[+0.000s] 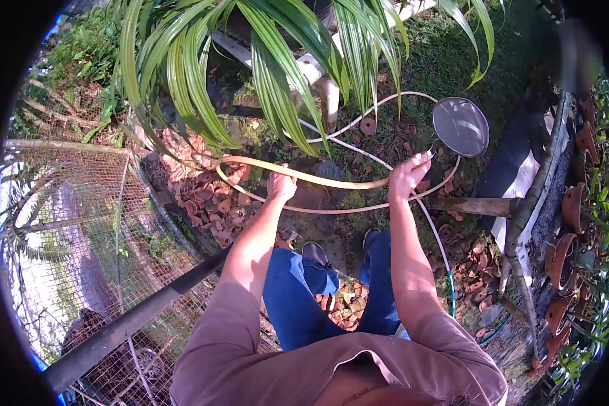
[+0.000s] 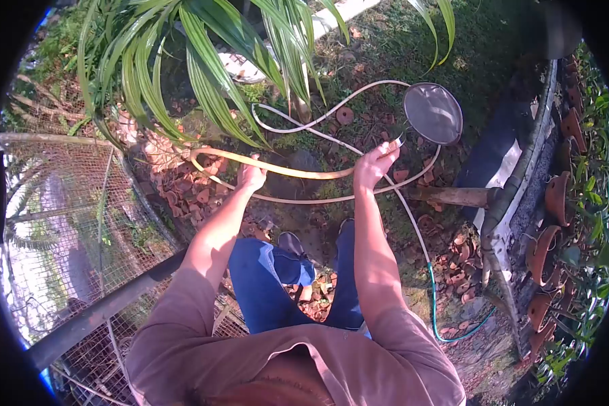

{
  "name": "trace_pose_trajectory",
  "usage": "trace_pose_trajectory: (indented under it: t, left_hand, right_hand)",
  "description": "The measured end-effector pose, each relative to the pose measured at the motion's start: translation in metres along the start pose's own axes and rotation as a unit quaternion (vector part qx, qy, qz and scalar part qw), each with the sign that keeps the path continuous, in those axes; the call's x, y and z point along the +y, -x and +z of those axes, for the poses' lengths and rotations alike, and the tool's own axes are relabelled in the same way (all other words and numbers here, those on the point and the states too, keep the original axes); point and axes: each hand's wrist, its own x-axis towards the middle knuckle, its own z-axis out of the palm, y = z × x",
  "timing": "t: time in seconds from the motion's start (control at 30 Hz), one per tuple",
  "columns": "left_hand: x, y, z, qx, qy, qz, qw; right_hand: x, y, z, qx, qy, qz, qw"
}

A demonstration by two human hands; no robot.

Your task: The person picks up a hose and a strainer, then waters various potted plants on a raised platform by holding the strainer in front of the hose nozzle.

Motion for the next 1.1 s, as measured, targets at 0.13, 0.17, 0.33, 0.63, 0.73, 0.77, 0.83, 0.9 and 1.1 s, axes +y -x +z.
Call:
trace_pose_trajectory:
  t: [0.13, 0.17, 0.33, 0.63, 0.73, 0.77, 0.83, 0.9, 1.1]
  left_hand:
    - [-0.011, -0.074, 0.060, -0.115, -0.091, 0.021, 0.989]
    - [-0.025, -0.104, 0.094, -0.128, -0.134, 0.053, 0.981]
    - [-0.018, -0.168, 0.140, -0.098, -0.196, 0.078, 0.973]
    - [-0.020, -0.210, 0.216, -0.064, -0.154, 0.055, 0.985]
    - [-0.020, -0.206, 0.207, -0.053, -0.204, 0.111, 0.971]
    - [-0.019, -0.196, 0.199, -0.037, -0.229, 0.144, 0.962]
    - [-0.019, -0.180, 0.186, -0.006, -0.218, 0.202, 0.955]
    - [0.011, -0.149, 0.143, -0.073, -0.119, 0.172, 0.975]
    - [-0.036, -0.115, 0.144, -0.037, 0.044, 0.179, 0.982]
  right_hand:
    - [0.011, -0.010, 0.021, -0.011, -0.049, 0.055, 0.997]
    - [0.021, -0.017, 0.025, -0.024, -0.081, 0.067, 0.994]
    - [-0.019, -0.036, 0.034, -0.068, -0.082, 0.069, 0.992]
    - [-0.014, -0.054, 0.045, -0.093, 0.159, -0.070, 0.980]
    - [-0.021, -0.048, 0.052, -0.103, 0.146, -0.066, 0.982]
    - [-0.006, -0.056, 0.057, -0.099, 0.135, -0.091, 0.982]
    - [0.012, -0.063, 0.062, -0.085, 0.139, -0.130, 0.978]
    - [-0.009, -0.060, 0.064, -0.103, 0.119, -0.071, 0.985]
    - [-0.001, -0.059, 0.074, -0.113, 0.104, -0.045, 0.987]
